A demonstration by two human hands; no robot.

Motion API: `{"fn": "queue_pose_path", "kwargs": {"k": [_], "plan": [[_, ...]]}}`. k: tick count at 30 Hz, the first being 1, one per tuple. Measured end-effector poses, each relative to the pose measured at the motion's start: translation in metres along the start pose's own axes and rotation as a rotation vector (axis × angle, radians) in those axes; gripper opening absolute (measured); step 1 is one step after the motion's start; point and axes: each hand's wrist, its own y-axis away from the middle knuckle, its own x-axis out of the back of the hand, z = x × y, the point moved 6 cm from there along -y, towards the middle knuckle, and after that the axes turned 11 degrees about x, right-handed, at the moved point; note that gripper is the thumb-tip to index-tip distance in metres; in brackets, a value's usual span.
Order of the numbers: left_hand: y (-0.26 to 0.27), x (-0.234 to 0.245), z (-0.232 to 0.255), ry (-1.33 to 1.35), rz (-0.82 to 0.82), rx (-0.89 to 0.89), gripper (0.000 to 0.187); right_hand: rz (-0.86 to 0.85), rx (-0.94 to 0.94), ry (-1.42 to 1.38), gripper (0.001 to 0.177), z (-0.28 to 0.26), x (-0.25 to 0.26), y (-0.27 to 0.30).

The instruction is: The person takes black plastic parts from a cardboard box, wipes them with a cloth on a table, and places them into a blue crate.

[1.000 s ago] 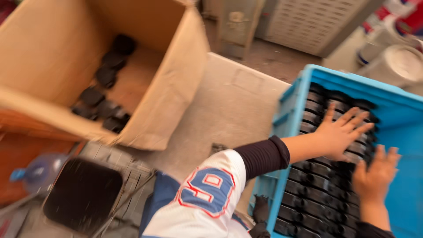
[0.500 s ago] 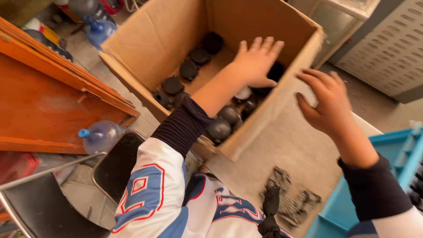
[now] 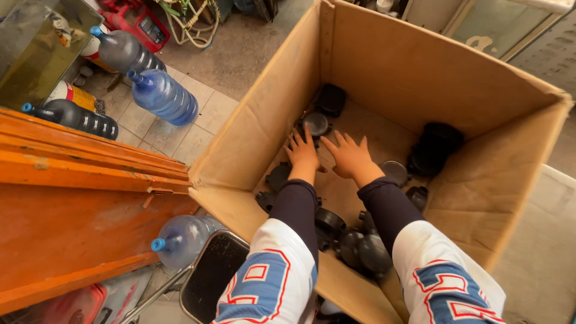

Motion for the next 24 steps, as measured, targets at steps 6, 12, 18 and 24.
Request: {"fn": "queue_pose_path", "kwargs": {"k": [6,12,18,24], "plan": [[-0.076,-0.055,-0.012,0.167,0.057,-0.027,0.111,-0.067,-0.115,-0.316,0.096,0.008,-0.082,-0.047],[-0.080,-0.071,-0.027,0.154,0.035,0.049,0.112,-0.002,-0.088,-0.427,0.096,-0.013,-0.096,-0.054],[-0.054,-0.034,0.015,0.506,0.038,-0.065,0.119,0.340,-0.048,-0.675,0.094,0.015,-0.039,-0.025],[-0.009,0.028,0.085,0.725,0.292,-0.302,0.117,0.670,0.173,-0.349,0.102,0.065,0.063,0.050]]}}
